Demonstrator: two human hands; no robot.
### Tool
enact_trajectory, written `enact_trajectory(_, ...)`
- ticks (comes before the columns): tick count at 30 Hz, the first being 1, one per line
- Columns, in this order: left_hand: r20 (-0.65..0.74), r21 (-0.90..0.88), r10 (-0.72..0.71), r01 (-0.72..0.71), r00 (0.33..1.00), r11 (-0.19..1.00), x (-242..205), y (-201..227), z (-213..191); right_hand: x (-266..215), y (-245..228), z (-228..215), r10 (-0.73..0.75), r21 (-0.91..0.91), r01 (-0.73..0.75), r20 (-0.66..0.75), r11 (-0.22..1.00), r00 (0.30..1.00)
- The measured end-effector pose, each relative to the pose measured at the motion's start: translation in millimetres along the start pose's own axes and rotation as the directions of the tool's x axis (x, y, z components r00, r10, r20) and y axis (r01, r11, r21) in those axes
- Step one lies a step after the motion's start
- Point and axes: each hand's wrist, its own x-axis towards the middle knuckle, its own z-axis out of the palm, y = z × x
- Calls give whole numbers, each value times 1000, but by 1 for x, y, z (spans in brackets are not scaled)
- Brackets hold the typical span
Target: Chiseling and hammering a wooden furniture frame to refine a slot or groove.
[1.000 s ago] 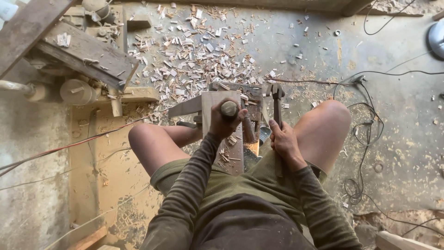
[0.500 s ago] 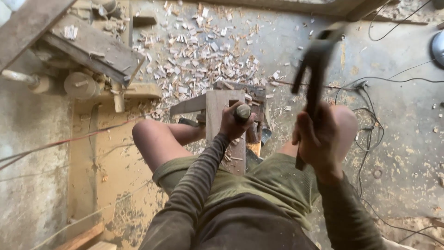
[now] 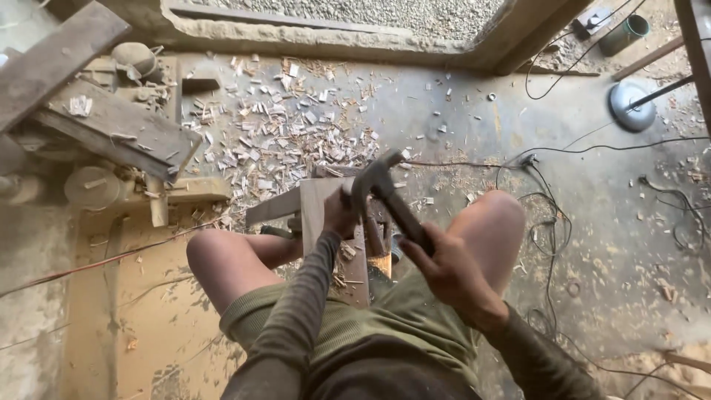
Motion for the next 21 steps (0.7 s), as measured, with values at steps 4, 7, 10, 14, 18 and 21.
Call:
enact_trajectory(4,-17,-23,-35,34,999,999,10,-4,4,-16,-28,-13,-254,113,288,-248,951,935)
enact_trajectory(7,-50,81,99,-95,994,992,-30,-1,3,-7,-9,1,-559,61,648,-450,759,697)
enact_trajectory(10,192,-527,-119,204,974,825,-93,-2,-2,4,22,20,-697,-88,770,-499,632,515)
enact_trajectory(14,64,-163,487,-472,871,866,-104,49,-33,-10,32,38,-378,250,501,-411,828,830)
enact_trajectory(18,-288,-199,457,-519,842,831,-56,20,-25,18,63,54,-153,578,278,-256,767,955)
enact_trajectory(21,-327,-310,450,-544,831,780,-53,77,-54,38,80,69,-191,657,265,-184,706,964)
